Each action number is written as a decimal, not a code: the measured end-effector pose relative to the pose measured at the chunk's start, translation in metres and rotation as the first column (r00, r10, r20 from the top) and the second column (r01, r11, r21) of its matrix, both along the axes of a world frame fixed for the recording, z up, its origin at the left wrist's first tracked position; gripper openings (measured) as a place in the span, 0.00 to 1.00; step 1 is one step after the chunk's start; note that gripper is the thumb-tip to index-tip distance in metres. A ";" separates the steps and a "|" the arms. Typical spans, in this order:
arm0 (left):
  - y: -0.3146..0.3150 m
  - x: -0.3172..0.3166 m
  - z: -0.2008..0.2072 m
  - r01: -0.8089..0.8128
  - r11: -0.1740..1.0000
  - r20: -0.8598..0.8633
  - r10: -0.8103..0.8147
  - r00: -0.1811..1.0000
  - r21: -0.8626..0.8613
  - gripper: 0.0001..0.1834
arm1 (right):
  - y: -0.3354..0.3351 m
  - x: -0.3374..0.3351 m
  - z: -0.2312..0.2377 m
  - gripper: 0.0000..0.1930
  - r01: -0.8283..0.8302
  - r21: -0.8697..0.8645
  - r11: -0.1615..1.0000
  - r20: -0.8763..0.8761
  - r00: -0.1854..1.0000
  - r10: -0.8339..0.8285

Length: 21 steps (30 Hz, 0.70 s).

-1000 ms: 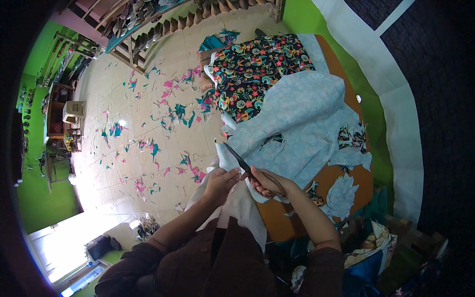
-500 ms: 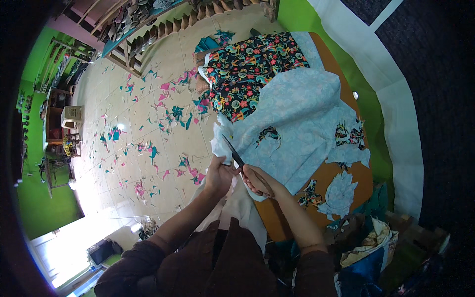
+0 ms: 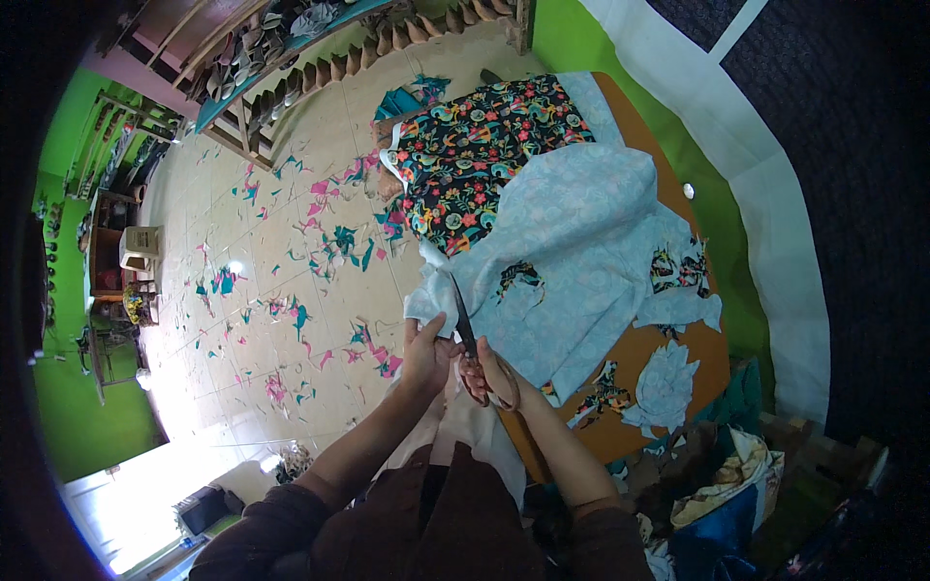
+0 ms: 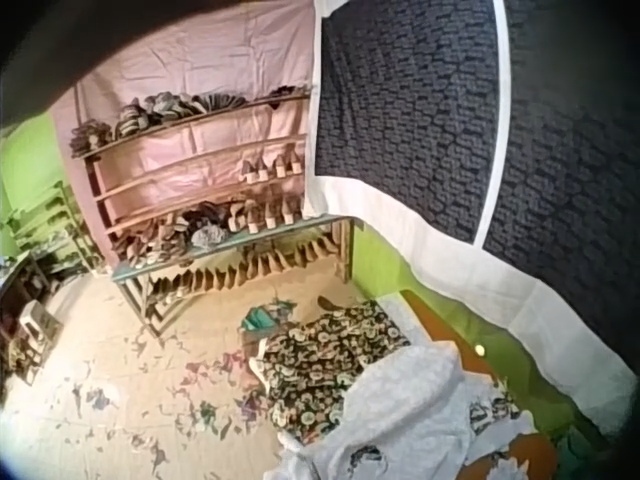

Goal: Cutting pieces of floral-patterned and plain fabric using scissors on a worktable.

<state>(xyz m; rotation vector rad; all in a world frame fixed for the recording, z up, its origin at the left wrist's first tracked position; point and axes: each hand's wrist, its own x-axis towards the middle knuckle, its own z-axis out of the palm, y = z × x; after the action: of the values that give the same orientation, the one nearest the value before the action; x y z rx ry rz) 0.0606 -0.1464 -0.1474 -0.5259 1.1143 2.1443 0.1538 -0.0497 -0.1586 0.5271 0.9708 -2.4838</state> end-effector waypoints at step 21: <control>0.010 -0.013 0.009 0.159 0.973 -0.121 -0.180 0.976 -0.169 0.13 | -0.008 0.000 0.005 0.30 0.138 0.149 0.979 -0.040 0.990 -0.134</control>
<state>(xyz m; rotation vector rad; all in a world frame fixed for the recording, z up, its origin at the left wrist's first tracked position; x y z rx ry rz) 0.0474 -0.1360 -0.1387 -0.3453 1.3630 1.9770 0.1537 -0.0574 -0.1540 0.6252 1.1791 -2.5573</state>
